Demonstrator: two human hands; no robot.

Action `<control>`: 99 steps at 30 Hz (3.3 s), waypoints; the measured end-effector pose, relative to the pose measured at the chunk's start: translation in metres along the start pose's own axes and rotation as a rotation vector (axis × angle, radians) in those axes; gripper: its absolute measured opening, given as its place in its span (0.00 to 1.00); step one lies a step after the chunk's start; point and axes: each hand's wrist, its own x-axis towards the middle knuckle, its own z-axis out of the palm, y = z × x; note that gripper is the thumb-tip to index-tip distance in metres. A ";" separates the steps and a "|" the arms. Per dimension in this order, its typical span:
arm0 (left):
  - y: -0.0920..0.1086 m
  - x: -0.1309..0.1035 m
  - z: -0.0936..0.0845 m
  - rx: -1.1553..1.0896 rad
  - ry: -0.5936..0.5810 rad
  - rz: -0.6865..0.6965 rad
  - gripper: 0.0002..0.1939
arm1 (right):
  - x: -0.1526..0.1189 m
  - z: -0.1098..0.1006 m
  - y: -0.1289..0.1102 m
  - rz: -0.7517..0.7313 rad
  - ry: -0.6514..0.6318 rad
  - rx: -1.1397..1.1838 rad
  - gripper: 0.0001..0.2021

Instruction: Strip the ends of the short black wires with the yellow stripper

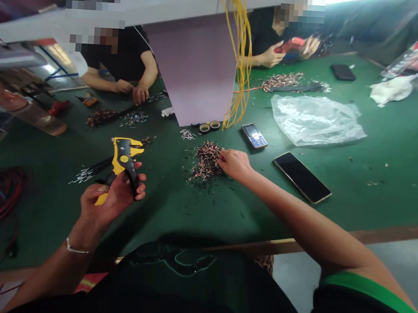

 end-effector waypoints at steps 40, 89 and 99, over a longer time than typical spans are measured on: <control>-0.050 0.051 0.064 0.003 -0.410 -0.220 0.29 | -0.037 -0.013 -0.074 0.402 0.078 1.791 0.06; -0.047 0.069 0.023 0.118 -0.460 -0.281 0.31 | -0.049 -0.018 -0.050 -0.158 0.323 0.831 0.10; -0.061 0.068 0.017 0.121 -0.507 -0.303 0.33 | -0.052 -0.014 -0.054 -0.206 0.439 0.761 0.10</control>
